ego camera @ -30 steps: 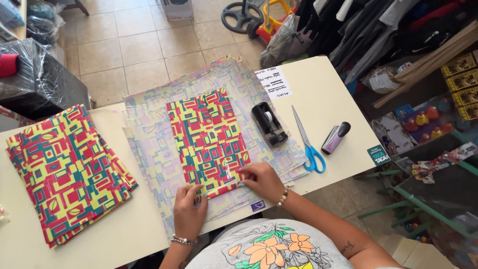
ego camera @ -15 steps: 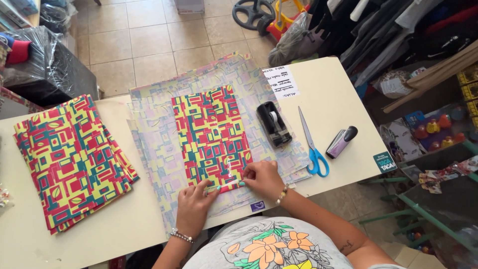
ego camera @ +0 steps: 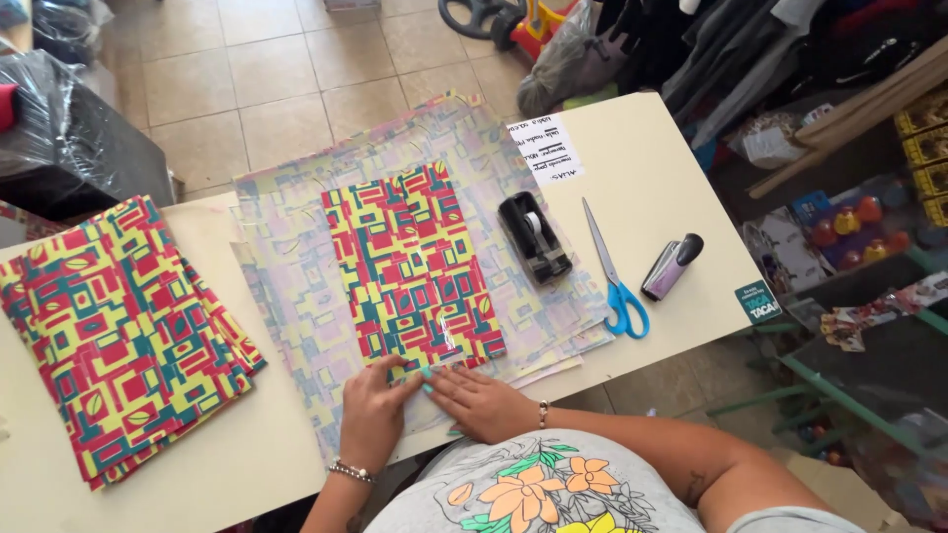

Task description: Folding sheets of patterned wrapping paper into smaller rectangles and occasionally using a stapler to secure them.

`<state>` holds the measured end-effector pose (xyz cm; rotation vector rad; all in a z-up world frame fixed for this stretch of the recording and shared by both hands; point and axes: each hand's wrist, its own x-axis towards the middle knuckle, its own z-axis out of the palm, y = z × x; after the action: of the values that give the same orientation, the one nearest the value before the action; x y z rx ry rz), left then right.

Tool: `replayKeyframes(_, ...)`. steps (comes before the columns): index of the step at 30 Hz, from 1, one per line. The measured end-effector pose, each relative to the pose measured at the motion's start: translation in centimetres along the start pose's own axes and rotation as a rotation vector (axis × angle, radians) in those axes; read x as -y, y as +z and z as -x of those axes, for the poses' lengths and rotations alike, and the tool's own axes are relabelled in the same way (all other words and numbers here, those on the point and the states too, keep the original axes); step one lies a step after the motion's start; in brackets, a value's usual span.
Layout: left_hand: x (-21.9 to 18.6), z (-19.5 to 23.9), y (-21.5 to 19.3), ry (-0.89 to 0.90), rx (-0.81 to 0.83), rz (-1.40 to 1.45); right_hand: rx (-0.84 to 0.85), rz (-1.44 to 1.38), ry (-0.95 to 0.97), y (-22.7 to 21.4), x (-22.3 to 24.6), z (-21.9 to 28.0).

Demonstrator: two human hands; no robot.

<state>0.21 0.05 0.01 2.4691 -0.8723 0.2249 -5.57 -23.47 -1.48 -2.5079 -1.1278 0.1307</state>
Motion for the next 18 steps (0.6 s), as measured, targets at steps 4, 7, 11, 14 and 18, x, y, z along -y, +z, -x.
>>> replayKeyframes(4,0.4,0.6,0.5,-0.031,0.076,-0.017,0.016,0.034,0.133,-0.6,0.4,1.3)
replayKeyframes(7,0.6,0.4,0.4,-0.033,0.111,-0.039,-0.101,0.163,0.273,-0.5,0.4,2.7)
replayKeyframes(11,0.8,0.6,0.7,-0.103,0.136,0.031,-0.218,0.335,0.301,1.3,-0.2,4.4)
replayKeyframes(14,1.0,0.7,1.0,-0.12,0.111,0.075,-0.253,0.384,0.319,1.5,0.1,4.5)
replayKeyframes(18,1.2,0.8,1.1,-0.124,0.09,0.11,-0.231,0.376,0.329,1.4,0.1,4.5)
